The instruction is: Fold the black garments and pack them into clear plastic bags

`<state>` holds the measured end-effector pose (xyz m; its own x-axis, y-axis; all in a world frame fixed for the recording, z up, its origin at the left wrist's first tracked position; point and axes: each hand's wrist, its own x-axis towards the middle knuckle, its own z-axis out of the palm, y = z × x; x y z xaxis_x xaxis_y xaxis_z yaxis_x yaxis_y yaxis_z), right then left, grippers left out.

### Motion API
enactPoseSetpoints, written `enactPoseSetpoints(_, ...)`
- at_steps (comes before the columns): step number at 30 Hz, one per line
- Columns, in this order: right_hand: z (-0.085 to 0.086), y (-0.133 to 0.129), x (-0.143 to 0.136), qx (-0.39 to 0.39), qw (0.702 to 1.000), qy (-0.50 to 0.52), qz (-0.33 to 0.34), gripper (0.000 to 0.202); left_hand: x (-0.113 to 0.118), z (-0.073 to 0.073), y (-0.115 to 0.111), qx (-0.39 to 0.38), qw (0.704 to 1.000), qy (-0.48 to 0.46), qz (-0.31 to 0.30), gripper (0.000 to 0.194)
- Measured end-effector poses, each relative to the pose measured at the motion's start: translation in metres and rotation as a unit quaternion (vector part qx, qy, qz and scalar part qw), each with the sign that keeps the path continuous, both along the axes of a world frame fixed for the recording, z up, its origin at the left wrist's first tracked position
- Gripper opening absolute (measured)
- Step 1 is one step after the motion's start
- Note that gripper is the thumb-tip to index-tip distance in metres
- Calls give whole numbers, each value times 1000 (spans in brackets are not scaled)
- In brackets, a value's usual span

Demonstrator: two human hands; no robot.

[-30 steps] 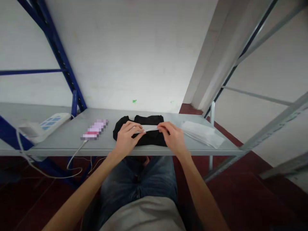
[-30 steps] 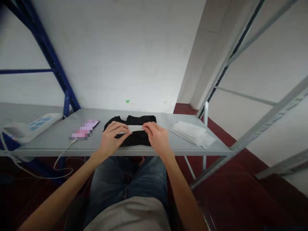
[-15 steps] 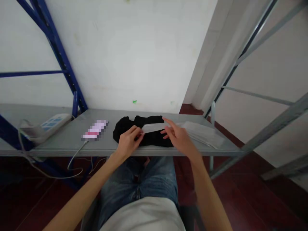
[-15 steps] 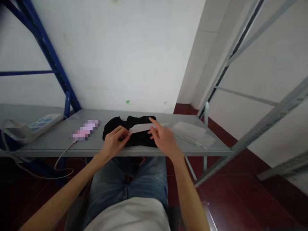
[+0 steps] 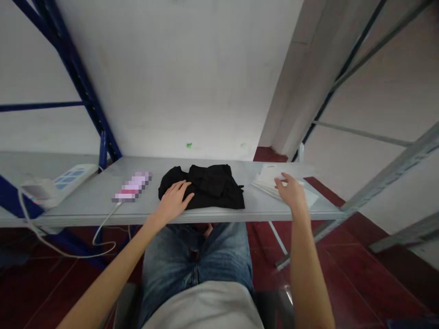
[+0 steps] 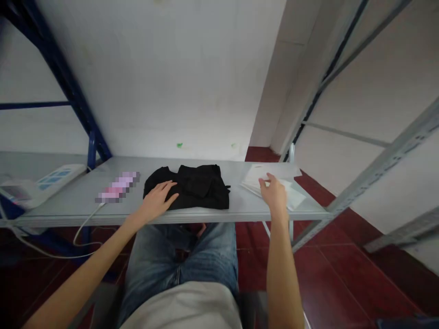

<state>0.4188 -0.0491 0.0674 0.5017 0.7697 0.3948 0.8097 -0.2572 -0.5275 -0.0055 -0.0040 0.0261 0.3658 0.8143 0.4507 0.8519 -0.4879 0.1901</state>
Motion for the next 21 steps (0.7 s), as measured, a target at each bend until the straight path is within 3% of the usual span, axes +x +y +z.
enactPoseSetpoints(3,-15,0,20,-74,996,20,-38,51,-10,-6,5,-34,999,32,10,46)
enactPoseSetpoints(6,-17,1,17,-79,996,25,-42,49,-8,-4,3,-23,999,40,15,44)
enactPoseSetpoints(10,-8,29,-29,-26,997,19,75,43,8,10,16,23,999,-11,23,36)
enactPoseSetpoints(15,-6,113,-114,11,961,84,262,37,33,18,78,12,997,-53,-61,42)
enactPoseSetpoints(18,-18,154,-145,-16,957,139,254,39,36,7,116,-82,991,-60,-84,47)
enactPoseSetpoints(21,-33,169,-152,-27,967,139,211,40,32,-9,136,-116,988,-71,-76,50)
